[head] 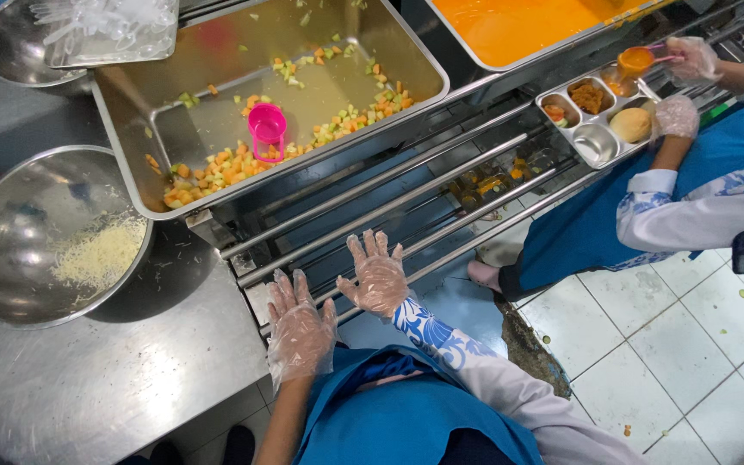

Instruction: The person prepares multiple food trays by placing cooked food, sliced vegetables, a bun, and a scoop of mixed fruit into the compartments of each tray.

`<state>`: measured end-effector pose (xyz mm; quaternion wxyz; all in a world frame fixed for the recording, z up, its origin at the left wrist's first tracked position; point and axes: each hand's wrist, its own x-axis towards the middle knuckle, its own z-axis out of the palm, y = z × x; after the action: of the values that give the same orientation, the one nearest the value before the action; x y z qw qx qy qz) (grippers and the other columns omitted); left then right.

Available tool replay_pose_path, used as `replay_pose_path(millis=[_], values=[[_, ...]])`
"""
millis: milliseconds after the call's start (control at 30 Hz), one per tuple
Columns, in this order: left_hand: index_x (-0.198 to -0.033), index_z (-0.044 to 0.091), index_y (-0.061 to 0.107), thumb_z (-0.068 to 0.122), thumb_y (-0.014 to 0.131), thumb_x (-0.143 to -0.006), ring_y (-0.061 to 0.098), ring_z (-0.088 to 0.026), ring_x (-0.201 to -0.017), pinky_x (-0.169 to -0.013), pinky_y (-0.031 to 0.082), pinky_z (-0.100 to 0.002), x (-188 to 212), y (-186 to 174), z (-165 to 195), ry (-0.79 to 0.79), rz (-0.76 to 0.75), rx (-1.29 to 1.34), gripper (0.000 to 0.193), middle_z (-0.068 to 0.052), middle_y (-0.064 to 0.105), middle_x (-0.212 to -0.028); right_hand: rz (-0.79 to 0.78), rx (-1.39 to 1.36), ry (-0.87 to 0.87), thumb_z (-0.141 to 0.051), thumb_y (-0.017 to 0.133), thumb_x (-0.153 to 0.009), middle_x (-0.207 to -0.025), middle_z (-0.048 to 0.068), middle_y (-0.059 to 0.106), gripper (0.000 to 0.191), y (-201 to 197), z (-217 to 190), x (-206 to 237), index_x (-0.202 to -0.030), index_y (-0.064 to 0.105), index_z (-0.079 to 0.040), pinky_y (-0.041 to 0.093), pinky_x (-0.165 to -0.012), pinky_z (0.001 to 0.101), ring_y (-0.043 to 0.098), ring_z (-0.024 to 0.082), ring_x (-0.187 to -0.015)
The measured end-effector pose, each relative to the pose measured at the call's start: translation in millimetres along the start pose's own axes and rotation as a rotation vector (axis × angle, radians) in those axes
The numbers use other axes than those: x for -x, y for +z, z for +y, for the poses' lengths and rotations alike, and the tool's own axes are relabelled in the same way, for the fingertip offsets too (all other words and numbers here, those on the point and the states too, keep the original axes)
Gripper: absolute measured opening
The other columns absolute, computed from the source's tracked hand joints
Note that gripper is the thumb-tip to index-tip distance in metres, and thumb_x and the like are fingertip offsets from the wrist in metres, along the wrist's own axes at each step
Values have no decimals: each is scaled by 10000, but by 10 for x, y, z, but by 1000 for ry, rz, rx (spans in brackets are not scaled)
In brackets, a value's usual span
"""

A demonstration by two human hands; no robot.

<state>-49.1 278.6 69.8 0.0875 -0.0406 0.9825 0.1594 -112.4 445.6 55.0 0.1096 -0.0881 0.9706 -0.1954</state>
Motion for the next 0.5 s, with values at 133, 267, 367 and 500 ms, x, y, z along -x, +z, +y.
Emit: replay_pose_path(millis=[133,267,367,500], values=[[-1594,55,197,488,407,-998,41,-406,-1539,-1235,82,-506,-2,9,-6,12,15,-4,766,-267,99,-1651,3,-22,4,-535,599,-912,-1641,295,160,895,8,-7,3,-1589,255,-60,75,-1201,663,86,489,-1525],[-1589,56,203,490,389,-1011,46,-410,-1538,-1234,89,-503,10,-37,17,15,-4,-18,746,-268,100,-1650,218,-285,-154,-461,598,-938,-1588,261,355,696,-20,63,59,-1496,467,-67,220,-1204,582,295,429,-1484],[-1585,60,226,493,372,-1015,68,-408,-1528,-1228,102,-494,13,-78,17,22,16,48,730,-256,128,-1647,421,-726,-50,-392,571,-925,-1347,110,657,443,-165,364,111,-1275,643,-130,598,-961,425,692,293,-1091],[-1572,42,296,456,408,-1029,170,-411,-1529,-1236,184,-471,23,-118,-50,37,63,233,692,-245,223,-1636,903,-267,139,-333,582,-1075,-1247,154,717,310,-599,1153,16,-1265,667,-104,518,-1035,435,676,317,-1164]])
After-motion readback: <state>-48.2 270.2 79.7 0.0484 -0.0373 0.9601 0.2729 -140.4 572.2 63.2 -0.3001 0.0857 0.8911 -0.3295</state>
